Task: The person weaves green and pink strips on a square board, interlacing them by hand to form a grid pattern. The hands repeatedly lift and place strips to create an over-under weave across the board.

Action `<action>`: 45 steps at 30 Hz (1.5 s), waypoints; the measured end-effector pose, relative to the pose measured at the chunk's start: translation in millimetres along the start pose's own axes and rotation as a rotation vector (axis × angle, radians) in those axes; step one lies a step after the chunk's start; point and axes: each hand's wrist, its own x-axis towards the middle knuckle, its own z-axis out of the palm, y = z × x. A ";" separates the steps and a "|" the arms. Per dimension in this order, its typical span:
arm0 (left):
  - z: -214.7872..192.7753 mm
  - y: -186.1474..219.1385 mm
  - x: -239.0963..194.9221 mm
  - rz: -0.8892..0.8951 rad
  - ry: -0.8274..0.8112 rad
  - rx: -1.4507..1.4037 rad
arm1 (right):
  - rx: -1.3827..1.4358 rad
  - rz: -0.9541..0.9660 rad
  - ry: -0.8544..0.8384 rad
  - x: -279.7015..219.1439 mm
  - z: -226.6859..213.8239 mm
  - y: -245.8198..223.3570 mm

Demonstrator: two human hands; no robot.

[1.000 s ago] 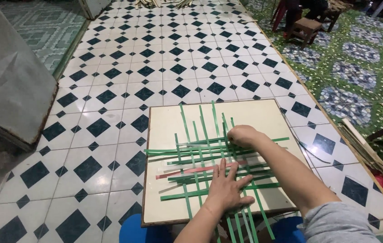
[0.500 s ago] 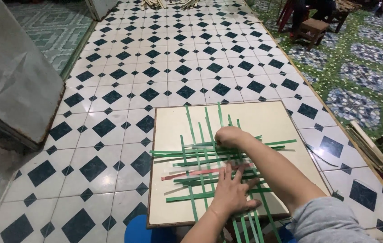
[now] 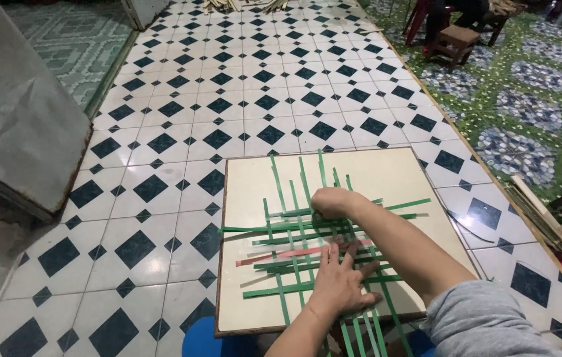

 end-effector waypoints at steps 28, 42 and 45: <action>-26.5 10.5 -9.0 -0.075 -0.134 -0.052 | 0.197 0.500 0.026 -73.2 6.3 76.1; -20.3 7.8 -12.5 -0.036 -0.043 -0.104 | 0.195 0.376 0.126 -70.8 20.2 63.8; -12.2 4.4 -8.1 -0.027 -0.018 -0.123 | 0.184 0.335 0.172 -71.4 30.7 77.2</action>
